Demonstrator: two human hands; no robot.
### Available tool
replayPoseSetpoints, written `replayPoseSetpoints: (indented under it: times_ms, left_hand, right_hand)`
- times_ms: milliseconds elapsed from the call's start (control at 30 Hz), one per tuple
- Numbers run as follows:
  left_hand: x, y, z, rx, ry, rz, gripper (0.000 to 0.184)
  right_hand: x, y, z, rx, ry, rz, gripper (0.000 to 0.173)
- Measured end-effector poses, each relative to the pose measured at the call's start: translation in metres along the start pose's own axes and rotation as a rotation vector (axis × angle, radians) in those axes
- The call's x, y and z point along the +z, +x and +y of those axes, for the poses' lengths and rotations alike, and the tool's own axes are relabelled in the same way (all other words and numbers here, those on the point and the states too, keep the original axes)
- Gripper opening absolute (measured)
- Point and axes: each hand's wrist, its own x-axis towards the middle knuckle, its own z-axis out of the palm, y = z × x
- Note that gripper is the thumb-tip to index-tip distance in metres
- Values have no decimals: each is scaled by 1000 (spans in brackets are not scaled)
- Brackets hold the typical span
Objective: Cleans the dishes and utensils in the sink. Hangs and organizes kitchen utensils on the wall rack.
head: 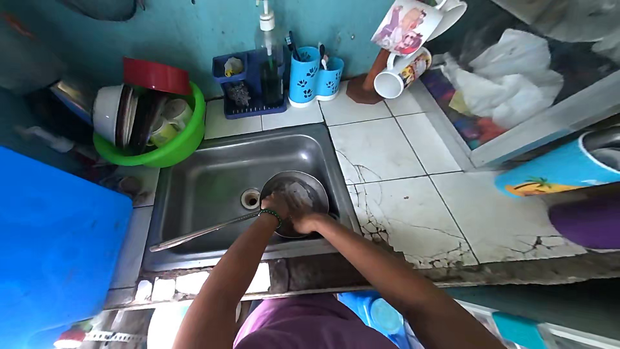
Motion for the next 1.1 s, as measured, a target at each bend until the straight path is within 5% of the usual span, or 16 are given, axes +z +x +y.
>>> replayPoseSetpoints:
  times_ms: [267, 400, 633, 900, 967, 1100]
  left_hand:
    - [3, -3, 1, 20, 1, 21, 58]
    - [-4, -7, -4, 11, -28, 22, 56]
    - [7, -1, 2, 6, 12, 57, 56]
    - [-25, -16, -18, 113, -229, 211, 61]
    - [-41, -29, -17, 176, -343, 299, 60]
    - [-76, -65, -10, 316, -511, 423, 69]
  right_hand:
    - [-4, -7, 0, 81, 59, 48, 63]
    - [4, 8, 10, 107, 43, 249, 85]
    - [-2, 8, 7, 56, 87, 132, 79]
    - [-26, -33, 14, -9, 1247, 1105, 51]
    - [-30, -37, 2, -107, 1519, 1018, 47]
    - [-55, -48, -38, -295, 1796, 554, 30]
